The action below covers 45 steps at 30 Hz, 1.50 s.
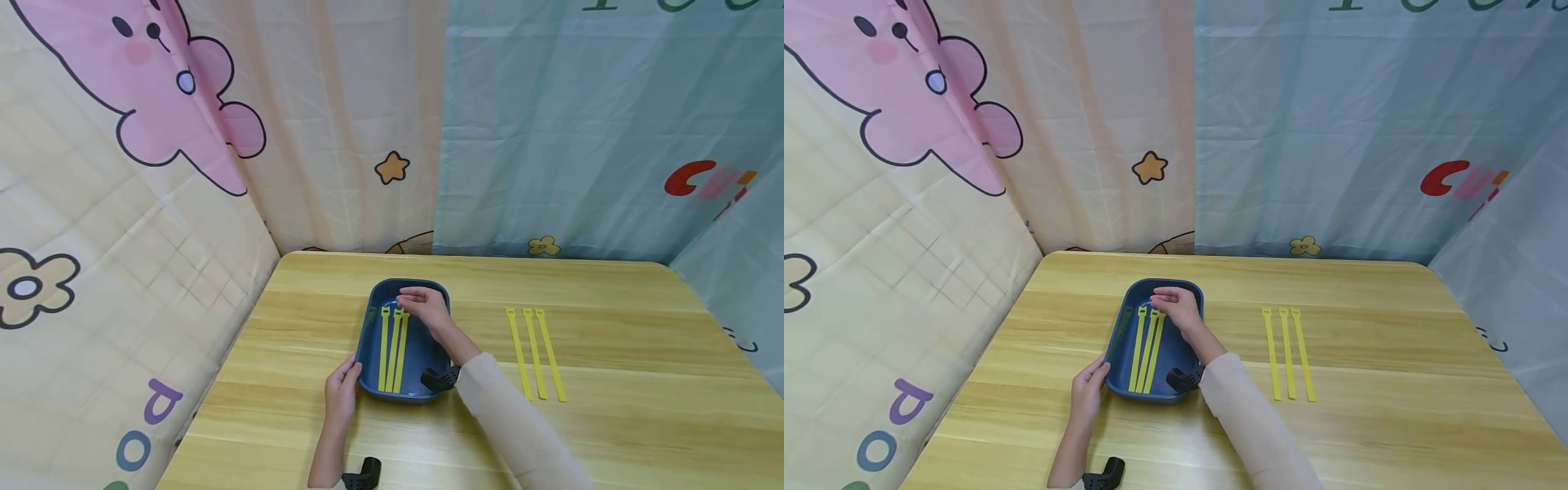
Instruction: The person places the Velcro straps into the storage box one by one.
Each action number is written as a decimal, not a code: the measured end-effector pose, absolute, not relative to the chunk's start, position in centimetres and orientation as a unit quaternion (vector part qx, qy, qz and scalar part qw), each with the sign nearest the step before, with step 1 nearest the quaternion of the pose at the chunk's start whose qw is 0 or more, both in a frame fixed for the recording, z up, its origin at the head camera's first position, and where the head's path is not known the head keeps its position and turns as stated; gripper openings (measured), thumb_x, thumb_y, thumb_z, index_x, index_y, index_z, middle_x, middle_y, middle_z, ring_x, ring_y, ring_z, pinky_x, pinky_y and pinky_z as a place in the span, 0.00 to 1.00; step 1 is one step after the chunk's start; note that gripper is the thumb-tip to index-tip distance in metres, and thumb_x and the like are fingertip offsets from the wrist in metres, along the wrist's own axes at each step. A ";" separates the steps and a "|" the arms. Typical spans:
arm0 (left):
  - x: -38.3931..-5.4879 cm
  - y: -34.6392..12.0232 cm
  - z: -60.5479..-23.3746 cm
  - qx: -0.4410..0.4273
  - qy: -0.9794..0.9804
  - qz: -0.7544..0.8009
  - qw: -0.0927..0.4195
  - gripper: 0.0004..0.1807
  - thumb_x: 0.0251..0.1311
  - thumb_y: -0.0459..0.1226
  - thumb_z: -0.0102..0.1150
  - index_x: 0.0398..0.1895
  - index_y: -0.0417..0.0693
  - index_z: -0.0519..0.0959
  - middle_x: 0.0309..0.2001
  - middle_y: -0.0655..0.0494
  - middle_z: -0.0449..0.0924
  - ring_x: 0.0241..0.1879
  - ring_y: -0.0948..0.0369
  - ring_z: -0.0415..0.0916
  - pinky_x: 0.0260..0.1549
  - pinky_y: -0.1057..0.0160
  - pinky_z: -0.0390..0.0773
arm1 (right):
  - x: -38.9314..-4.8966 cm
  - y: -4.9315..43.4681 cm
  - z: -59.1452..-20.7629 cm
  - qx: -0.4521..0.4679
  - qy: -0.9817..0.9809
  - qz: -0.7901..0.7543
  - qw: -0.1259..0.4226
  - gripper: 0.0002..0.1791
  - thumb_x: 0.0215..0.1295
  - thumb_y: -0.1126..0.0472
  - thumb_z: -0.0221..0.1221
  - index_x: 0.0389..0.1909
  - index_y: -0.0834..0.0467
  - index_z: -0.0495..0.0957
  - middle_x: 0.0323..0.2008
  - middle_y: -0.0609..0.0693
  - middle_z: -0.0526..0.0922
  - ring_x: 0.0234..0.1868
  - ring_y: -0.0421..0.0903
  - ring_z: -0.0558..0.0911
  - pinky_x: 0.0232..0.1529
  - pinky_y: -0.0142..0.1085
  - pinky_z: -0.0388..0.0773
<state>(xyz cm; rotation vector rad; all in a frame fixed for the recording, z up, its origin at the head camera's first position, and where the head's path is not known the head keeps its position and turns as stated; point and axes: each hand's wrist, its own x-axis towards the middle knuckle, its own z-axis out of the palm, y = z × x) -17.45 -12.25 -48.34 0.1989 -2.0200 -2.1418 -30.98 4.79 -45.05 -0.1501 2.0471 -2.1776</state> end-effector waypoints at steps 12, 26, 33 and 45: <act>-17.5 -12.2 -48.4 0.063 -0.679 -0.725 0.099 0.17 0.57 0.30 0.44 0.49 0.29 0.67 0.51 0.41 0.66 0.53 0.55 0.61 0.47 0.68 0.64 | -29.7 7.2 -42.1 -0.069 0.681 -0.727 0.064 0.17 0.53 0.69 0.54 0.45 0.71 0.69 0.39 0.63 0.75 0.42 0.56 0.74 0.42 0.36 0.72; -17.3 -12.2 -48.3 0.060 -0.673 -0.731 0.099 0.18 0.57 0.31 0.44 0.50 0.29 0.66 0.51 0.40 0.66 0.52 0.55 0.61 0.46 0.71 0.64 | -35.9 11.5 -51.4 -0.086 0.709 -0.699 -0.030 0.19 0.44 0.53 0.61 0.40 0.57 0.76 0.35 0.53 0.79 0.36 0.46 0.77 0.37 0.34 0.74; -17.4 -12.2 -48.4 0.056 -0.669 -0.735 0.098 0.18 0.57 0.31 0.44 0.50 0.28 0.66 0.51 0.39 0.66 0.52 0.55 0.61 0.47 0.69 0.64 | -36.6 13.9 -52.1 -0.079 0.706 -0.703 -0.030 0.20 0.46 0.57 0.61 0.41 0.61 0.75 0.35 0.54 0.79 0.37 0.46 0.77 0.38 0.33 0.74; -17.5 -12.2 -48.6 0.064 -0.679 -0.724 0.100 0.17 0.57 0.31 0.45 0.49 0.29 0.68 0.50 0.41 0.68 0.52 0.56 0.62 0.46 0.70 0.65 | -35.7 17.3 -51.8 -0.043 0.725 -0.684 -0.057 0.23 0.45 0.54 0.62 0.41 0.63 0.74 0.35 0.56 0.78 0.37 0.46 0.77 0.38 0.31 0.74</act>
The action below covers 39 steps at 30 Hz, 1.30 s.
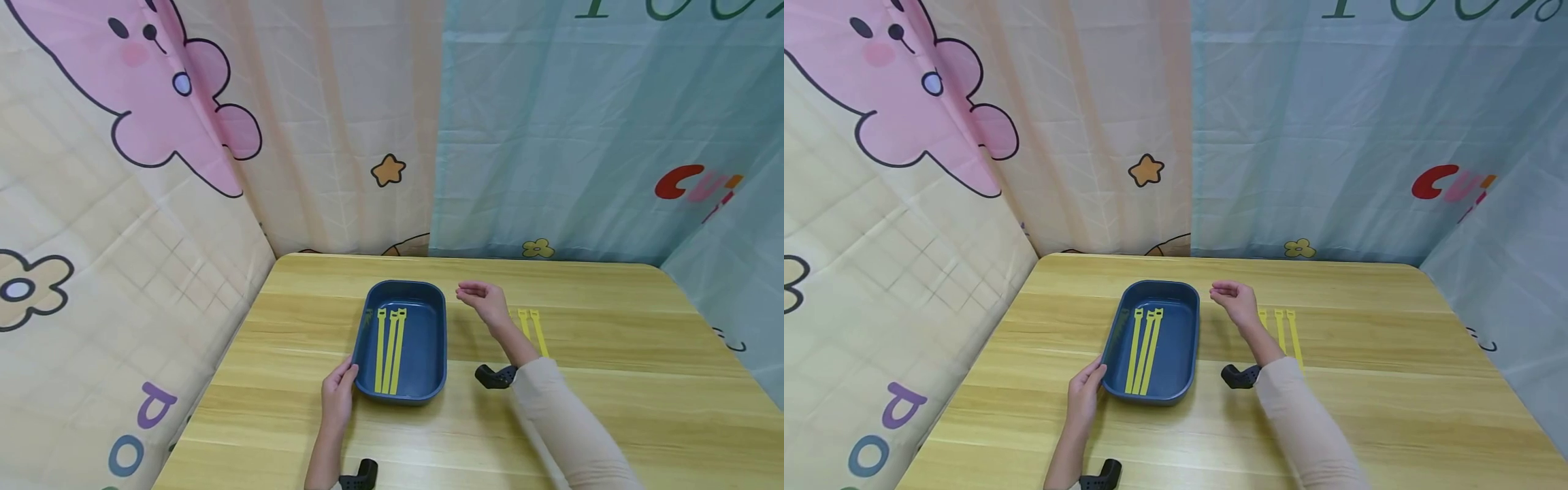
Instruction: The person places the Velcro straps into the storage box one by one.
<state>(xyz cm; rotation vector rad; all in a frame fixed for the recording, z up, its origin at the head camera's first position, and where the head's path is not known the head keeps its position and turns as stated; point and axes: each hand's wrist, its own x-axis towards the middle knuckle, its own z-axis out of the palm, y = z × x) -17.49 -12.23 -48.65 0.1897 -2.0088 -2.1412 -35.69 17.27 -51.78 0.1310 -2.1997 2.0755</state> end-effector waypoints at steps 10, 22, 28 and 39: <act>-17.5 -12.2 -48.7 0.073 -0.681 -0.722 0.101 0.17 0.57 0.31 0.44 0.48 0.30 0.68 0.50 0.42 0.68 0.52 0.57 0.62 0.47 0.68 0.65 | -32.6 19.2 -48.9 0.002 -0.739 0.672 0.043 0.21 0.48 0.61 0.60 0.43 0.67 0.73 0.35 0.53 0.79 0.36 0.42 0.77 0.37 0.29 0.73; -17.5 -12.4 -48.8 0.062 -0.678 -0.726 0.096 0.18 0.57 0.31 0.44 0.49 0.29 0.67 0.50 0.41 0.67 0.52 0.56 0.61 0.48 0.67 0.64 | -30.4 21.1 -45.8 -0.043 -0.801 0.595 0.049 0.17 0.53 0.69 0.54 0.44 0.73 0.69 0.39 0.65 0.75 0.35 0.41 0.76 0.38 0.32 0.73; -17.5 -12.3 -48.7 0.061 -0.675 -0.729 0.098 0.18 0.57 0.31 0.44 0.49 0.28 0.67 0.50 0.40 0.67 0.53 0.55 0.61 0.48 0.66 0.64 | -30.2 22.9 -45.8 -0.059 -0.819 0.569 0.051 0.17 0.53 0.68 0.54 0.44 0.72 0.70 0.41 0.65 0.74 0.32 0.36 0.76 0.40 0.37 0.73; -17.4 -12.3 -48.6 0.055 -0.672 -0.731 0.102 0.18 0.57 0.31 0.45 0.49 0.27 0.66 0.50 0.38 0.66 0.53 0.54 0.60 0.49 0.68 0.63 | -30.2 25.7 -46.5 -0.048 -0.881 0.467 0.053 0.15 0.55 0.67 0.53 0.42 0.71 0.72 0.38 0.64 0.75 0.39 0.53 0.75 0.33 0.32 0.75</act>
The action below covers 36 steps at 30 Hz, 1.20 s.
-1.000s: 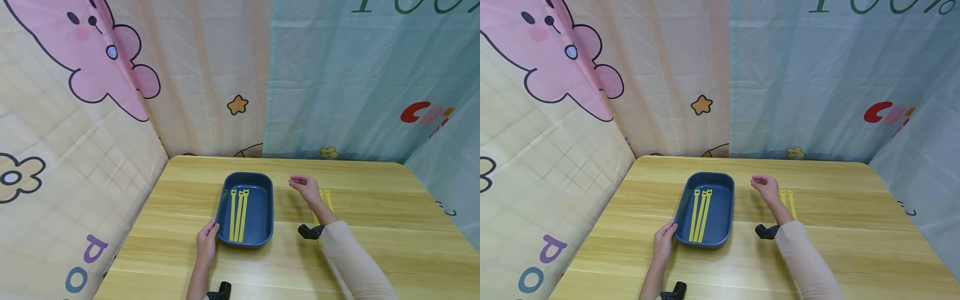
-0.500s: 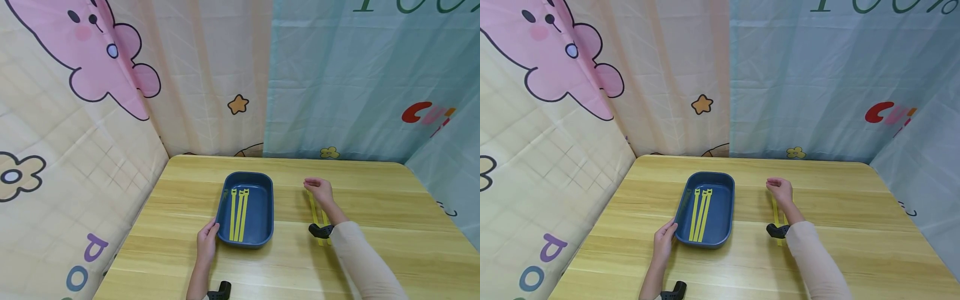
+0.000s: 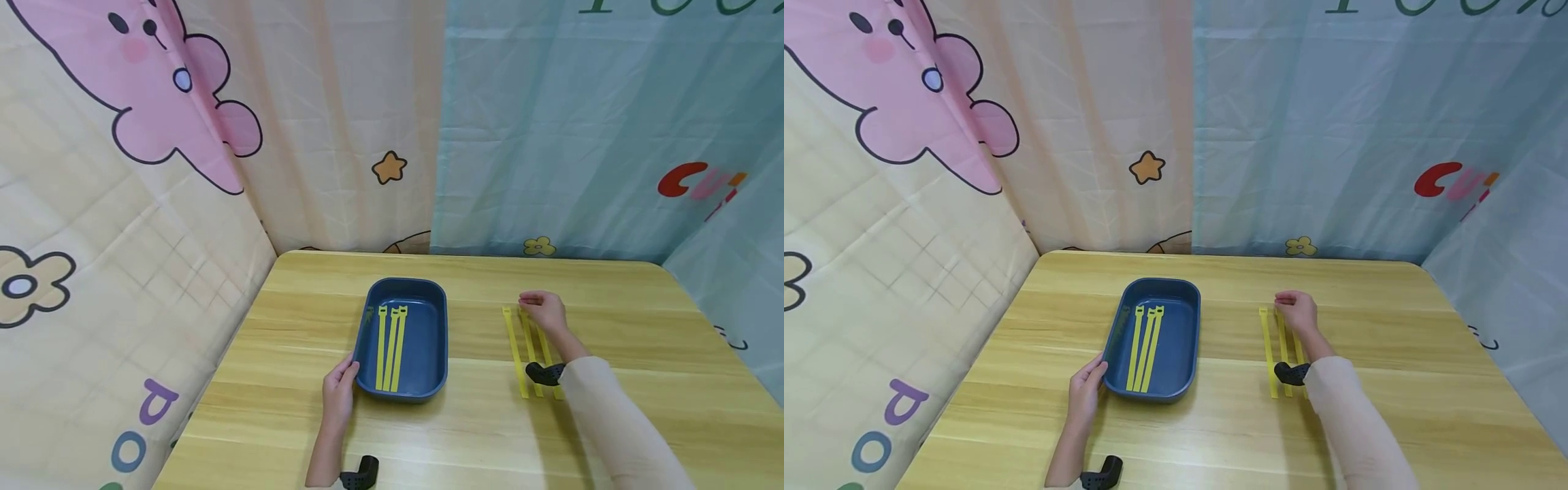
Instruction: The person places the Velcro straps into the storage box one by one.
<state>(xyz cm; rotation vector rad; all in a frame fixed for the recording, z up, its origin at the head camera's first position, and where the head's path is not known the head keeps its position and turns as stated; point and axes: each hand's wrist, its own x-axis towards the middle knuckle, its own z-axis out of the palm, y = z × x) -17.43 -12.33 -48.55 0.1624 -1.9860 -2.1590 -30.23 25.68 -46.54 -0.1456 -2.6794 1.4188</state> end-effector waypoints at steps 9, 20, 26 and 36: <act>-17.4 -12.2 -48.4 0.067 -0.666 -0.737 0.094 0.18 0.57 0.31 0.45 0.49 0.28 0.66 0.51 0.40 0.66 0.53 0.56 0.61 0.49 0.68 0.63 | -31.3 24.9 -46.5 0.020 -0.916 0.397 0.047 0.14 0.51 0.70 0.54 0.40 0.72 0.72 0.34 0.63 0.76 0.35 0.55 0.75 0.34 0.43 0.74; -17.6 -12.2 -48.5 0.079 -0.669 -0.733 0.093 0.17 0.56 0.30 0.44 0.49 0.31 0.68 0.50 0.44 0.68 0.52 0.59 0.62 0.49 0.67 0.63 | -32.0 24.2 -47.0 0.026 -0.933 0.360 0.004 0.16 0.45 0.69 0.59 0.38 0.72 0.73 0.34 0.63 0.75 0.34 0.53 0.73 0.34 0.42 0.72; -17.5 -12.2 -48.3 0.069 -0.666 -0.737 0.092 0.17 0.57 0.30 0.44 0.49 0.29 0.67 0.51 0.41 0.67 0.53 0.57 0.61 0.49 0.67 0.63 | -32.1 24.0 -47.2 0.021 -0.938 0.346 0.010 0.16 0.45 0.68 0.60 0.36 0.71 0.74 0.32 0.62 0.76 0.33 0.52 0.72 0.33 0.41 0.71; -17.5 -12.2 -48.4 0.071 -0.668 -0.735 0.092 0.17 0.57 0.30 0.44 0.49 0.29 0.67 0.51 0.41 0.66 0.53 0.56 0.61 0.48 0.67 0.63 | -31.4 23.6 -47.2 -0.007 -0.934 0.355 0.025 0.16 0.43 0.69 0.61 0.37 0.68 0.75 0.31 0.60 0.76 0.32 0.51 0.71 0.32 0.40 0.71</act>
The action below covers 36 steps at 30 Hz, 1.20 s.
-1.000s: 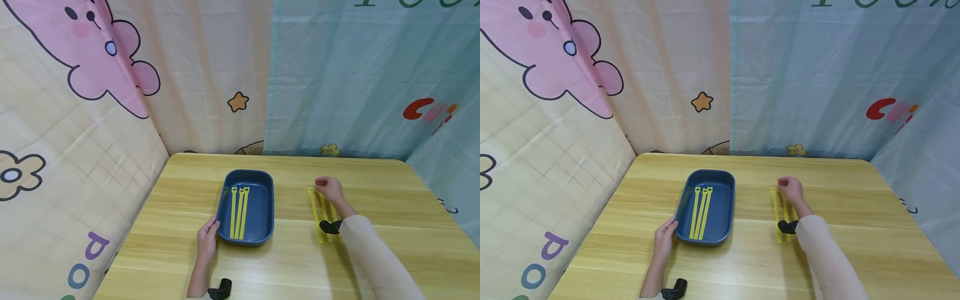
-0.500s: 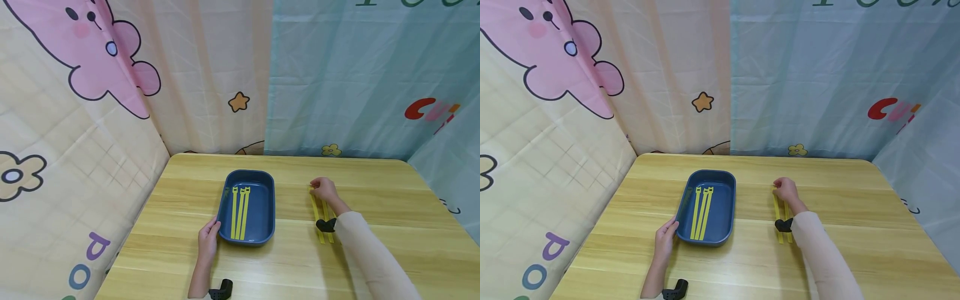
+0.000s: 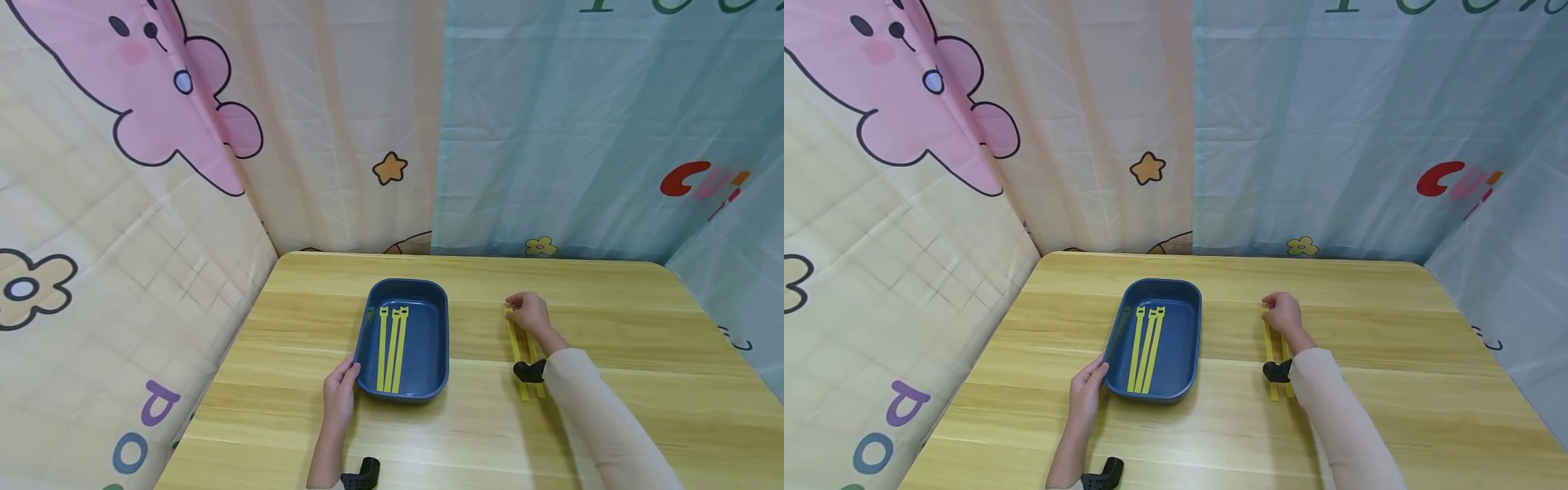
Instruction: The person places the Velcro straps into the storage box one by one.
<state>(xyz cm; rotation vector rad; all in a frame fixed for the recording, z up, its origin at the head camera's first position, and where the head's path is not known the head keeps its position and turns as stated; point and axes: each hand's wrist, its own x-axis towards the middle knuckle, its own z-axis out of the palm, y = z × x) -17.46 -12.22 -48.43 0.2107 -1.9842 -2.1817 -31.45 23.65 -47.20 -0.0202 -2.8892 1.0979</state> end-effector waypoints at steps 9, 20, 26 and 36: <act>-17.4 -12.2 -48.5 0.068 -0.671 -0.732 0.096 0.18 0.57 0.31 0.45 0.49 0.29 0.67 0.50 0.40 0.67 0.53 0.56 0.61 0.49 0.65 0.63 | -31.0 23.6 -47.5 -0.029 -0.923 0.382 0.038 0.13 0.44 0.68 0.61 0.33 0.68 0.75 0.28 0.58 0.75 0.30 0.50 0.72 0.26 0.35 0.71; -17.5 -12.1 -48.6 0.070 -0.674 -0.728 0.103 0.17 0.56 0.30 0.45 0.48 0.30 0.68 0.50 0.43 0.68 0.52 0.57 0.62 0.48 0.68 0.64 | -30.9 23.7 -46.9 -0.025 -0.917 0.393 0.060 0.07 0.49 0.68 0.58 0.30 0.66 0.78 0.26 0.56 0.77 0.28 0.49 0.74 0.25 0.33 0.71; -17.5 -12.2 -48.6 0.068 -0.676 -0.727 0.102 0.17 0.56 0.31 0.45 0.49 0.30 0.68 0.50 0.43 0.68 0.52 0.58 0.62 0.48 0.67 0.64 | -30.7 23.7 -45.9 -0.017 -0.912 0.405 0.067 0.08 0.51 0.67 0.57 0.32 0.66 0.77 0.30 0.59 0.77 0.31 0.51 0.75 0.29 0.37 0.74; -17.5 -12.2 -48.4 0.068 -0.678 -0.725 0.101 0.17 0.57 0.31 0.44 0.49 0.29 0.67 0.50 0.40 0.67 0.53 0.55 0.61 0.49 0.65 0.63 | -30.5 23.9 -45.0 -0.001 -0.904 0.421 0.076 0.09 0.51 0.67 0.57 0.34 0.67 0.76 0.30 0.59 0.77 0.32 0.51 0.75 0.29 0.37 0.74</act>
